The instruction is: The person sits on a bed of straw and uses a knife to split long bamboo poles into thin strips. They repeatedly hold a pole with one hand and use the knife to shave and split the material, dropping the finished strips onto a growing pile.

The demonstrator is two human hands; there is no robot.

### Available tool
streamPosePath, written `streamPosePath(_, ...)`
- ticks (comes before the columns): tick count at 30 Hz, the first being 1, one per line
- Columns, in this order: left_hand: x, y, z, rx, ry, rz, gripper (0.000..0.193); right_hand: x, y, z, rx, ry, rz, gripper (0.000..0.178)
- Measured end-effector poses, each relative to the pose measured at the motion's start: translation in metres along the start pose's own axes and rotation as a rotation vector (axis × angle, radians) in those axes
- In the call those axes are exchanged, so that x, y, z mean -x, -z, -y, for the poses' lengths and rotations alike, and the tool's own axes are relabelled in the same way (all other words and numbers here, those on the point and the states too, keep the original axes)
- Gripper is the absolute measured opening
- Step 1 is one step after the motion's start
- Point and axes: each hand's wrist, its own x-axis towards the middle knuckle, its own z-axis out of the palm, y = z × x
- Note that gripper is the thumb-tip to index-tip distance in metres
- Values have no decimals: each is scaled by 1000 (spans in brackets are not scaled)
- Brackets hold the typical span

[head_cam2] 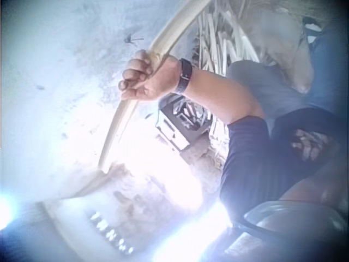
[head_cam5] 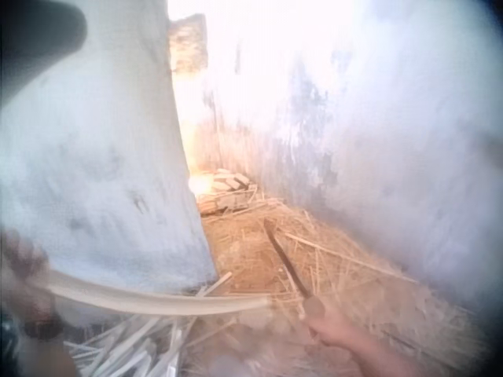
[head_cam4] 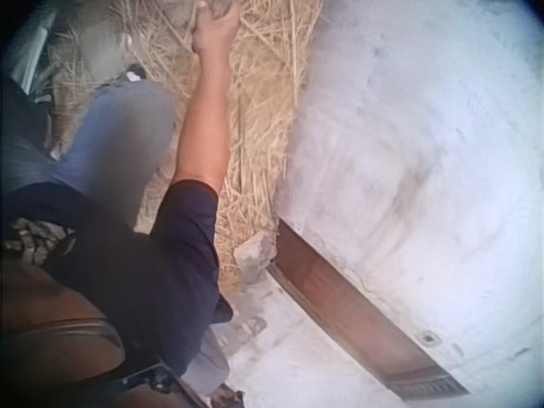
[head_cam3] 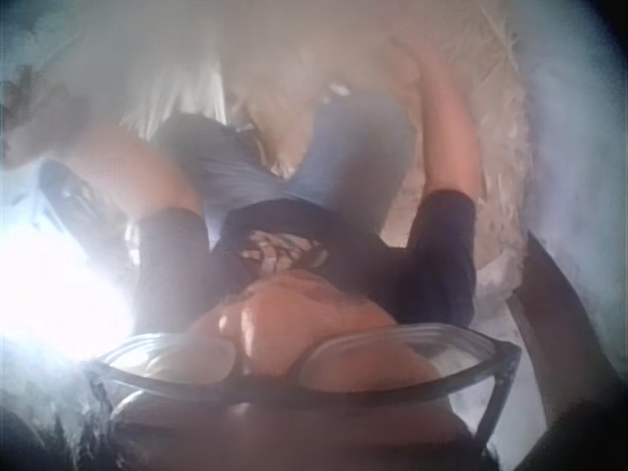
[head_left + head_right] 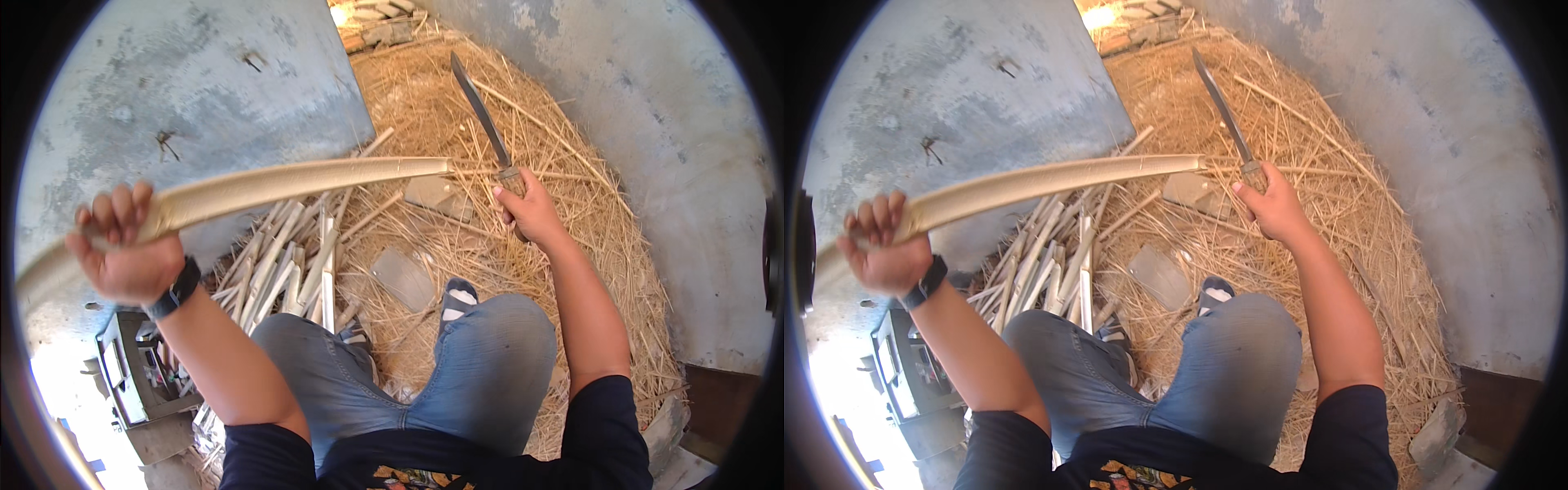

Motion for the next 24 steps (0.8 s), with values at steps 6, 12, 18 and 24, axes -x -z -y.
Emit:
streamPosePath(6, 13, 62, -121, 101, -240, -115, 26, 39, -35, 148, -395, 47, 150, 45)
streamPosePath(12, 39, 146, -133, 176, -290, -579, 22, 78, -138, 174, -753, -54, 168, 50)
streamPosePath(18, 77, 194, -94, 234, -74, -665, 26, 62, -166, 166, -915, 54, 398, 37)
streamPosePath(24, 116, 210, -62, 137, 198, -611, 38, 59, -170, 162, -891, 162, 268, 29)
